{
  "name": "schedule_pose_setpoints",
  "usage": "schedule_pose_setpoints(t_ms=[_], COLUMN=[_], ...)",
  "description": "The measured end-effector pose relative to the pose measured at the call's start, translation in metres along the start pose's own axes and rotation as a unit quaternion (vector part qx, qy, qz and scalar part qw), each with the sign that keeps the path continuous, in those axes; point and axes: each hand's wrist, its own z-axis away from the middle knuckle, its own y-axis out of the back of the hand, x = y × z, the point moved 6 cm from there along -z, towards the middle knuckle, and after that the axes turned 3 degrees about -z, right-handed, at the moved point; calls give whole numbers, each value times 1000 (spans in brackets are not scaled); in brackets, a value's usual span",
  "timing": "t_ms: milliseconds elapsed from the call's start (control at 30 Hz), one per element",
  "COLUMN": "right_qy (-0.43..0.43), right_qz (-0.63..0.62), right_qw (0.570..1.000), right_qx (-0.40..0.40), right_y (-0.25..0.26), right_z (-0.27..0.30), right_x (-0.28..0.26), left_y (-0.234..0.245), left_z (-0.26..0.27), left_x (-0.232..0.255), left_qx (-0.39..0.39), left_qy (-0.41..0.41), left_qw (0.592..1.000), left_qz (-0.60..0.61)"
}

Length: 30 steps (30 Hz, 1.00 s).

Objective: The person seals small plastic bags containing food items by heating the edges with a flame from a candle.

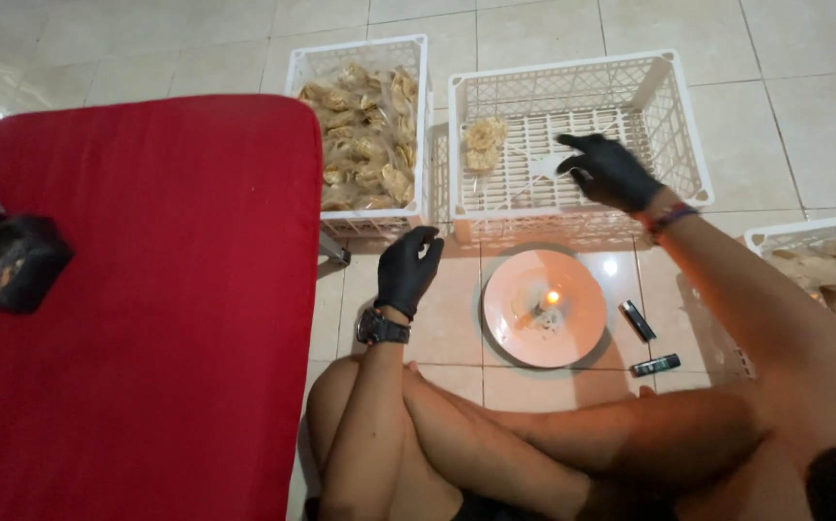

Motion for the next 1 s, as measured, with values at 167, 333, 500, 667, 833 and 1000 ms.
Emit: schedule_pose_setpoints(t_ms=[167,333,500,667,833,1000], right_qy=[112,193,167,-42,-118,-211], right_qz=[80,184,95,-149,-573,-519], right_qw=[988,946,973,977,808,827], right_qx=[-73,-183,-127,-145,-65,-50], right_y=[-74,-161,-197,-124,20,154], right_z=[-32,-36,-45,-54,-41,-10], right_x=[-16,1,14,25,-8,-58], left_y=[-9,-4,-6,-2,5,20], left_z=[-4,-11,-15,-13,-10,0], left_x=[4,11,10,8,12,28], left_qx=[-7,33,17,36,93,123], left_qy=[51,47,67,43,3,-42], left_qw=[999,998,997,996,992,982], left_qz=[5,20,34,63,89,134])
